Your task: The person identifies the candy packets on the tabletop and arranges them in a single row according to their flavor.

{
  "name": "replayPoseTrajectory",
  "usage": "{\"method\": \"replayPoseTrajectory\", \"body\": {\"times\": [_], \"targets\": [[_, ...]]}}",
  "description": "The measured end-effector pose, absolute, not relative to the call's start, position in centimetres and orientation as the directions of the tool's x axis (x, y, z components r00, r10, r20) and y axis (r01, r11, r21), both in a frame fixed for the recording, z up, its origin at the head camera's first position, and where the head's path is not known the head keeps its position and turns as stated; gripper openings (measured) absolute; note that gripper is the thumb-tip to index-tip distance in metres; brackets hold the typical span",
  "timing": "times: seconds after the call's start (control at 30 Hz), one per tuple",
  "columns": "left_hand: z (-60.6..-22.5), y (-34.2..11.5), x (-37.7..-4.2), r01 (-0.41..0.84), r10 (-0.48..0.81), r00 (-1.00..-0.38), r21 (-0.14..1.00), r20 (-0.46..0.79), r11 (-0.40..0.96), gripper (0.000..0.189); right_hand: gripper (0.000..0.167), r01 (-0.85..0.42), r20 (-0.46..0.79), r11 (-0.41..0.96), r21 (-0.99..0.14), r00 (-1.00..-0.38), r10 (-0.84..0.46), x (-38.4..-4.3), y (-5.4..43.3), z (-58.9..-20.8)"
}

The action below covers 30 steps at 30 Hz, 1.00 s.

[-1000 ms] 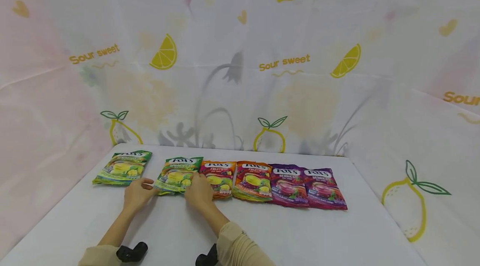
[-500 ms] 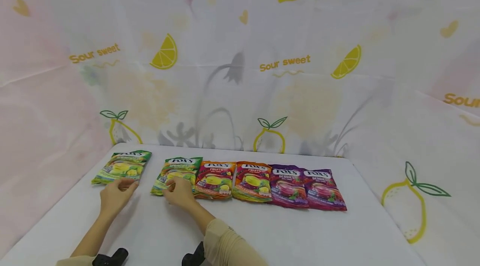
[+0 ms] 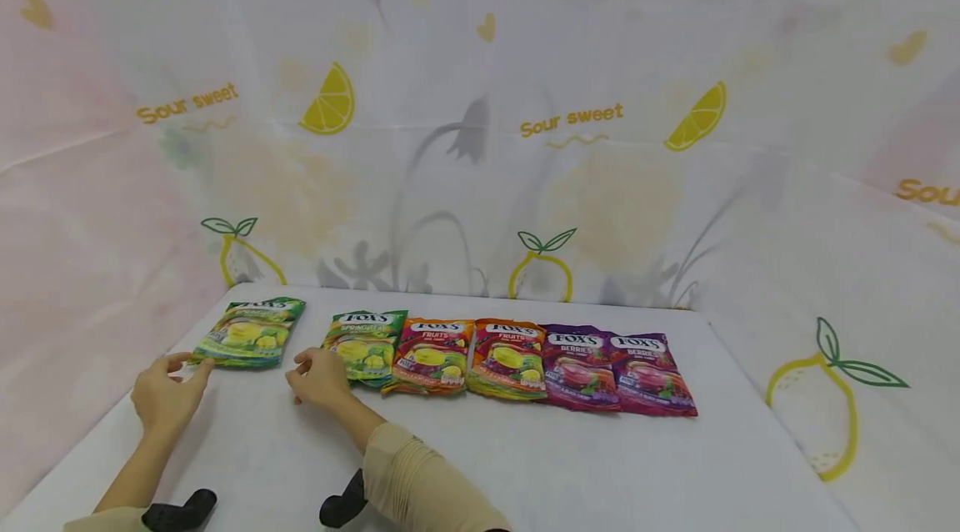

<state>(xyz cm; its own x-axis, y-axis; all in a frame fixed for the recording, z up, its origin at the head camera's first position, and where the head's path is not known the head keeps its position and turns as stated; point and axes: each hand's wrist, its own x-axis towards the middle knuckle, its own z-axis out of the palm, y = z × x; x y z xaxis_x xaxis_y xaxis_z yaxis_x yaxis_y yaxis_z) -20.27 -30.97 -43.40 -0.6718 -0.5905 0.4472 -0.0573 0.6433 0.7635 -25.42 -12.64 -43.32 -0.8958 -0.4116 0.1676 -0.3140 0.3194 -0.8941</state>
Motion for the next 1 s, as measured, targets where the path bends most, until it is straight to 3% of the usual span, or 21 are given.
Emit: {"method": "replayPoseTrajectory", "body": {"times": [0.33, 0.57, 0.87, 1.0], "targets": [[-43.0, -33.4, -21.5, -0.266, -0.525, -0.827, 0.682, 0.201, 0.681, 0.061, 0.029, -0.16, 0.03, 0.351, -0.922, -0.937, -0.349, -26.0, -15.0, -43.2], [-42.6, -33.8, -22.4, -0.297, -0.469, -0.877, 0.65, 0.104, 0.699, 0.062, 0.036, -0.104, -0.053, 0.443, -0.89, -0.943, -0.328, -26.3, -15.9, -42.8], [-42.4, -34.9, -23.0, -0.257, -0.412, -0.904, 0.625, 0.113, 0.737, 0.051, 0.042, 0.181, -0.238, 0.179, -0.967, -0.893, -0.382, -26.0, -16.7, -42.2], [-42.7, -35.0, -23.4, -0.239, -0.392, -0.913, 0.634, 0.11, 0.735, 0.05, 0.037, 0.168, -0.216, 0.192, -0.967, -0.94, -0.265, -26.2, -17.4, -42.1]]}}
